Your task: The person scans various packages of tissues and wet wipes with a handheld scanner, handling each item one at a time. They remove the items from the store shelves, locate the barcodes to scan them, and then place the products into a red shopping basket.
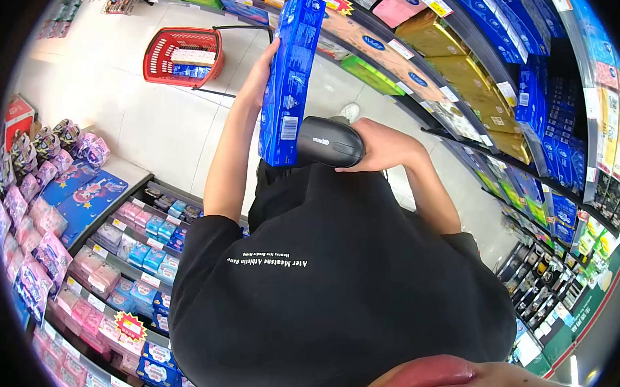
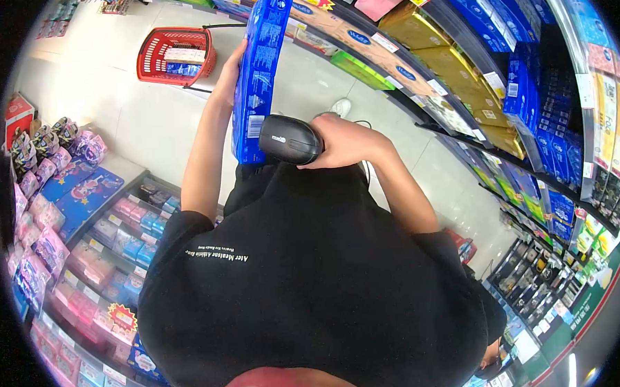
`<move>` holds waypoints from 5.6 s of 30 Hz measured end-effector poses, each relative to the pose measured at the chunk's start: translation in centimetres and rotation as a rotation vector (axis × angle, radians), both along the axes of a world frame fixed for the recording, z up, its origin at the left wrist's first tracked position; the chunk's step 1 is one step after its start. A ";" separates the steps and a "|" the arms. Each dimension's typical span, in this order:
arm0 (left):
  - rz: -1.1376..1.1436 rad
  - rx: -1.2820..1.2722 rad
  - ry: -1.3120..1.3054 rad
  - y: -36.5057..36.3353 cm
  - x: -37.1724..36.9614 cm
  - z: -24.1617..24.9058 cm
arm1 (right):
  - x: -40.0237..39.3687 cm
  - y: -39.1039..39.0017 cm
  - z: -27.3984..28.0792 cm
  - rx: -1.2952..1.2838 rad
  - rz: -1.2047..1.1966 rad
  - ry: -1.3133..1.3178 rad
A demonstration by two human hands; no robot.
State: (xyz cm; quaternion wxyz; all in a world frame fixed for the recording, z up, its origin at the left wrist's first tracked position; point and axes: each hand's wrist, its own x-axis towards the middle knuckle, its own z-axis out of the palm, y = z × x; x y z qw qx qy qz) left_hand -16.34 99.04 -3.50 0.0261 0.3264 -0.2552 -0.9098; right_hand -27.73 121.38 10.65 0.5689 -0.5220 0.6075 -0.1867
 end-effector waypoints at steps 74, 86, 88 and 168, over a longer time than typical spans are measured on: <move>-0.470 -2.464 0.264 16.7 -39.5 16.3 | -31.1 37.2 4.7 -0.517 -2.067 0.521; -0.377 -2.026 0.894 12.6 -25.4 18.2 | -23.3 34.2 2.7 -0.862 -1.596 0.574; -0.009 -1.715 0.737 14.3 -22.0 16.8 | -22.0 32.1 1.3 -0.747 -1.546 0.565; -0.221 0.084 1.336 9.1 -12.9 9.4 | -7.9 11.8 -3.2 -0.315 -1.310 -1.117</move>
